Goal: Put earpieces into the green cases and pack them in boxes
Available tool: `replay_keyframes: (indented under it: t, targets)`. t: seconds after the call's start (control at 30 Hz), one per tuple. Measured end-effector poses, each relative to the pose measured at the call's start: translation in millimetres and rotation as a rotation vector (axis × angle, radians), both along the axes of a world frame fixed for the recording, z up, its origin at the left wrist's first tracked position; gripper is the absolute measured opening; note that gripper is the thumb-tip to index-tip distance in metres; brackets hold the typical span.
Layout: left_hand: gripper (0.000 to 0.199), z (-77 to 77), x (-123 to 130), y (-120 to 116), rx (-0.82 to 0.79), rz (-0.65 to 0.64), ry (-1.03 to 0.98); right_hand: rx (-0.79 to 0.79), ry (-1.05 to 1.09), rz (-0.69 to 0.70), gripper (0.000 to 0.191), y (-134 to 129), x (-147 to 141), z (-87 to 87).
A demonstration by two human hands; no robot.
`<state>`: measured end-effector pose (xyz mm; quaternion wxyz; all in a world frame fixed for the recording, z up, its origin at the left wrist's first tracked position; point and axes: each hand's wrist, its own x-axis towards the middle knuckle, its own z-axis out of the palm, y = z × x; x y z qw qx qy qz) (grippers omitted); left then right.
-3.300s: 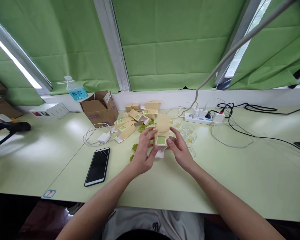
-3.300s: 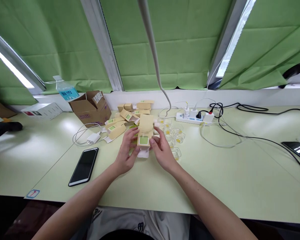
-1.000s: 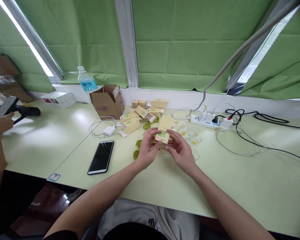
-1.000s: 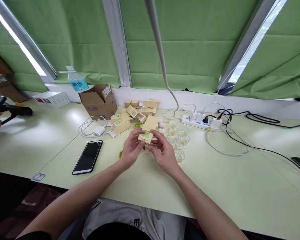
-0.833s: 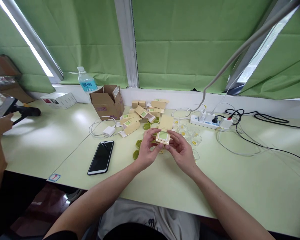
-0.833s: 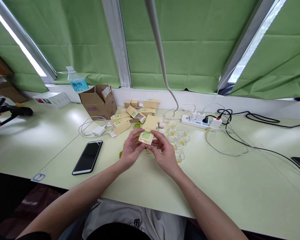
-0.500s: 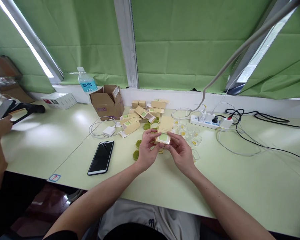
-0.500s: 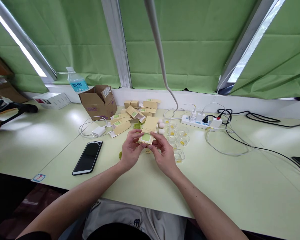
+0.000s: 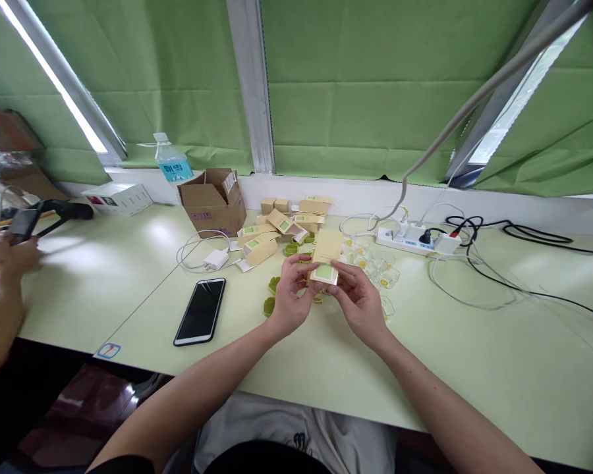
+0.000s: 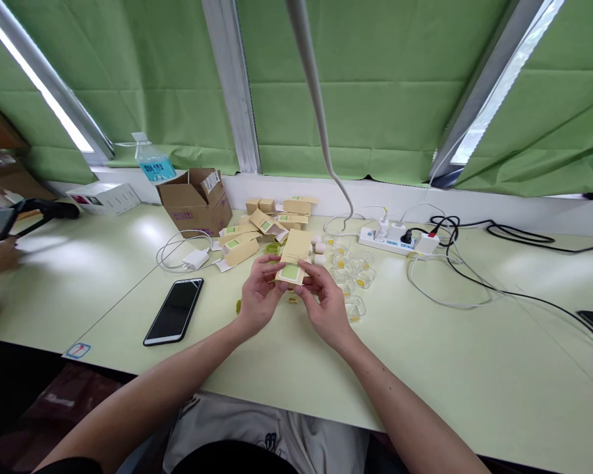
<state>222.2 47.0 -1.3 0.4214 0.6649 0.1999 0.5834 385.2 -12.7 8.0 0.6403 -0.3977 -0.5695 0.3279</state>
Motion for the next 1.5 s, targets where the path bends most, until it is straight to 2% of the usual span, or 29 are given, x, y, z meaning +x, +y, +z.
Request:
replay_keyframes:
  t: [0.13,0.3,0.4,0.57,0.73,0.83,0.87,0.93,1.03,1.1,1.17,1.27,1.37,1.5]
  targets:
    - [0.043,10.5,-4.6,-3.1,-0.048,-0.114,-0.003,0.002,-0.022,0.023,0.045,-0.3,2.6,5.6]
    - [0.064,23.2,-11.1,7.0,-0.317,-0.247,-0.002,0.020,-0.094,0.053,0.040,-3.4,3.4,11.5]
    - [0.063,27.2,-14.6,15.4,-0.427,-0.422,0.031,0.007,-0.141,0.085,0.034,-6.3,3.1,13.5]
    - [0.061,31.0,-21.9,24.6,-0.386,-0.578,0.046,-0.062,-0.048,0.216,0.042,-10.1,3.2,20.2]
    - [0.058,34.9,-32.4,32.4,-0.428,-0.629,0.116,-0.099,0.021,0.319,0.049,-12.3,2.4,26.4]
    - [0.063,37.5,-36.5,35.4,-0.415,-0.648,0.161,-0.119,0.021,0.345,0.047,-11.2,0.9,23.8]
    - [0.067,38.6,-37.5,36.7,-0.408,-0.620,0.164,-0.120,0.027,0.335,0.047,-10.1,0.6,21.6]
    - [0.075,41.6,-39.8,41.4,-0.384,-0.483,0.134,-0.113,0.037,0.287,0.045,-6.8,1.1,15.8]
    - [0.076,48.9,-47.6,54.3,-0.266,-0.093,0.136,-0.113,0.004,0.179,0.044,-2.4,4.1,7.8]
    - [0.073,54.3,-56.6,64.9,-0.152,0.217,0.237,-0.119,-0.042,0.117,0.045,-1.5,6.2,5.7]
    - [0.070,57.9,-67.5,74.4,-0.095,0.432,0.357,-0.118,-0.101,0.064,0.042,-2.2,7.4,6.5]
    - [0.069,57.2,-82.5,83.7,-0.148,0.547,0.580,-0.121,-0.206,-0.014,0.033,-4.1,7.5,10.5]
    - [0.071,49.1,-90.8,88.0,-0.191,0.599,0.804,-0.136,-0.271,-0.093,0.025,-4.2,8.0,13.3]
    - [0.068,37.0,-91.2,90.3,-0.179,0.625,0.985,-0.136,-0.301,-0.198,0.021,-2.1,10.9,13.0]
